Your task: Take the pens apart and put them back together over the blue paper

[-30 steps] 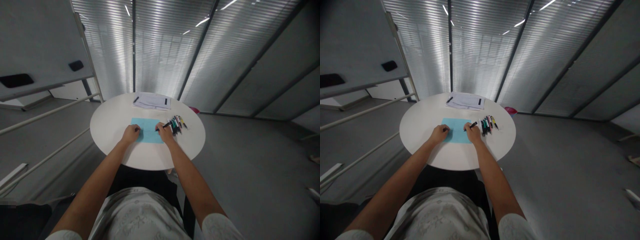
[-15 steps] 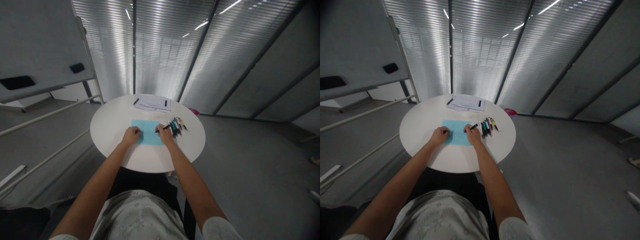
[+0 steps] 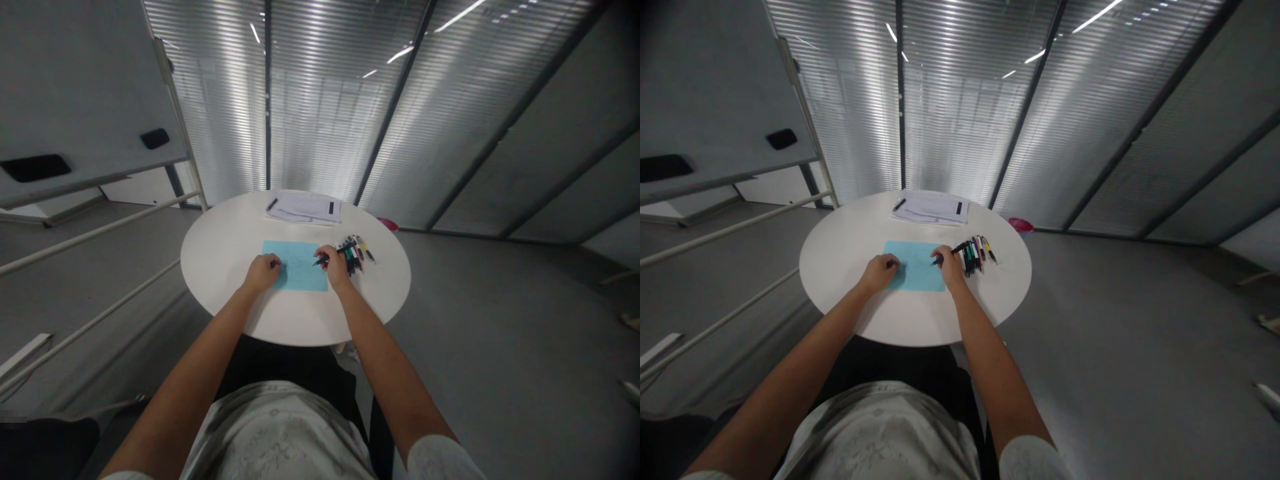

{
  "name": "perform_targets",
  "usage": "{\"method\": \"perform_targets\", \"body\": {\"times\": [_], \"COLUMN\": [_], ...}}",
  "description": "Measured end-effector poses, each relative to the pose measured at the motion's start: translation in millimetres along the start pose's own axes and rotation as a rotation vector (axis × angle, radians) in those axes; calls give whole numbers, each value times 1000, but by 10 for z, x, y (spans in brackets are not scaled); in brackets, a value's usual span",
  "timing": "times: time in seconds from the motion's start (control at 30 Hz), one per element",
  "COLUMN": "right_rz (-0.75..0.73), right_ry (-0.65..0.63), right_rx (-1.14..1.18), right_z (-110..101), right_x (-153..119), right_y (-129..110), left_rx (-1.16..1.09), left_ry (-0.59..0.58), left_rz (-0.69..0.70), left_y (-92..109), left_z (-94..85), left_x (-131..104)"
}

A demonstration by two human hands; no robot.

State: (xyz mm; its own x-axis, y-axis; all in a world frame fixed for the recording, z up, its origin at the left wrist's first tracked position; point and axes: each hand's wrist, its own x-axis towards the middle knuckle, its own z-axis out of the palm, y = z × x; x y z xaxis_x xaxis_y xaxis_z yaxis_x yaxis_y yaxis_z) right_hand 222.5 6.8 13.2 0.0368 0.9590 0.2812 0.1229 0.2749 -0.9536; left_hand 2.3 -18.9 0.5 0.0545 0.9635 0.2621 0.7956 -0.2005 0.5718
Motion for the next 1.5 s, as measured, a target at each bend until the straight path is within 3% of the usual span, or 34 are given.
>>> {"method": "perform_targets", "body": {"times": [0.17,0.57,0.83,1.5], "right_rz": [109,70,36,19], "right_ry": [40,167,105,116], "right_rx": [188,140,183,177], "right_z": [53,88,70,59], "right_x": [21,12,4,-6], "right_y": [-17,-38,-8,-19], "left_rx": [-5,-20,-52,-50], "left_ry": [1,-1,1,0], "left_rz": [-12,10,10,-12], "left_y": [-11,-33,-38,-45], "left_z": [5,21,19,44], "left_x": [-2,13,5,13]}}
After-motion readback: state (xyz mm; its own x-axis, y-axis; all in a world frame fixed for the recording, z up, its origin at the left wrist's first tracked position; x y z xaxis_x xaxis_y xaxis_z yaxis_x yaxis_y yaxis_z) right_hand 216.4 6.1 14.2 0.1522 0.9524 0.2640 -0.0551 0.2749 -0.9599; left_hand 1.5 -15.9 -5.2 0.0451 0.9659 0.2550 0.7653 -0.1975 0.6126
